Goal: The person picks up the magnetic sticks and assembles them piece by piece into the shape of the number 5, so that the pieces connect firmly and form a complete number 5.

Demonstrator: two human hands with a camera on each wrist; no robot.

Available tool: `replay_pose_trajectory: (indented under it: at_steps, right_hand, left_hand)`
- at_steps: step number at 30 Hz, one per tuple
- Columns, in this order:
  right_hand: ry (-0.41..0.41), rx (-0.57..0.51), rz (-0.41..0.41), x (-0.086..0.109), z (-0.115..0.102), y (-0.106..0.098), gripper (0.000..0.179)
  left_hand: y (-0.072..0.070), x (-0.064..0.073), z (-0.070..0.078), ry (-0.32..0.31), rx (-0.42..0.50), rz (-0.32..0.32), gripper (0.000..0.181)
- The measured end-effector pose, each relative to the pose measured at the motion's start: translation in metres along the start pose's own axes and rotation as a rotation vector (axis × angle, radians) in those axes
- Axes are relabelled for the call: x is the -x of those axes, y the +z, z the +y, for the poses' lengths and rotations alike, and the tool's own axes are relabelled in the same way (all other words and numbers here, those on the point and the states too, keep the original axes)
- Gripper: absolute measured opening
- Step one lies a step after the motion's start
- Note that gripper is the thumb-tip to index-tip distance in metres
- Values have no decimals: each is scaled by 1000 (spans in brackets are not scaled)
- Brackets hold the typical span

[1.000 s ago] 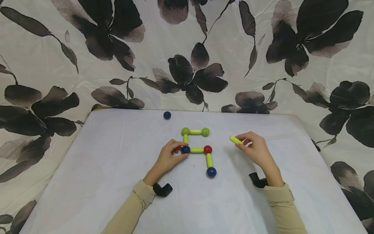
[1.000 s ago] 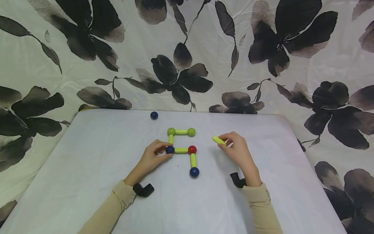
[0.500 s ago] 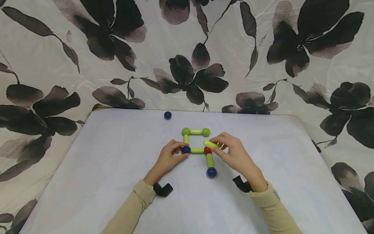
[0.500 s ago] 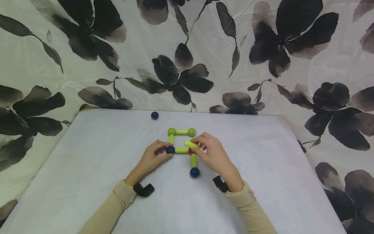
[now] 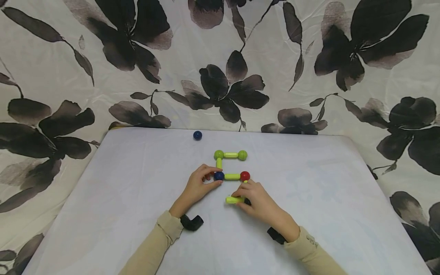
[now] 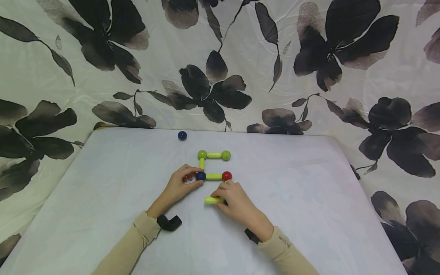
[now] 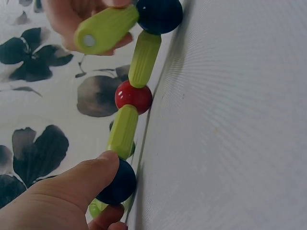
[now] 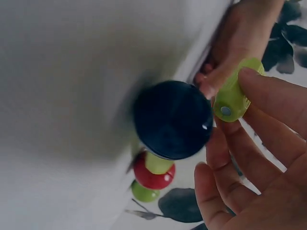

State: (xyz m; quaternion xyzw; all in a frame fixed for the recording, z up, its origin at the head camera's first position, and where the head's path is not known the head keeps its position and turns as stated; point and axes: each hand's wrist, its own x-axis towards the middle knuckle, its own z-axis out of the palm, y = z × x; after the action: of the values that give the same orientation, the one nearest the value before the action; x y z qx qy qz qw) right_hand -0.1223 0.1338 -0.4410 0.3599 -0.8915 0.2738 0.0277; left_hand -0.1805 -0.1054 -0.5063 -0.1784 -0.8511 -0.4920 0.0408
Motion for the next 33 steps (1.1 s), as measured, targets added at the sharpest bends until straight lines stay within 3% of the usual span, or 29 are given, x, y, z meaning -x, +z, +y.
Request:
replay_pose_trajectory:
  at_steps: [14,33]
  right_hand:
    - [40,34,-33,7,3,9,20]
    - [12,38,-34,-1,1,13,20]
  left_hand:
    - [1,0,0,0,-4,6,33]
    - [-1,-1,1,4,3,11,33]
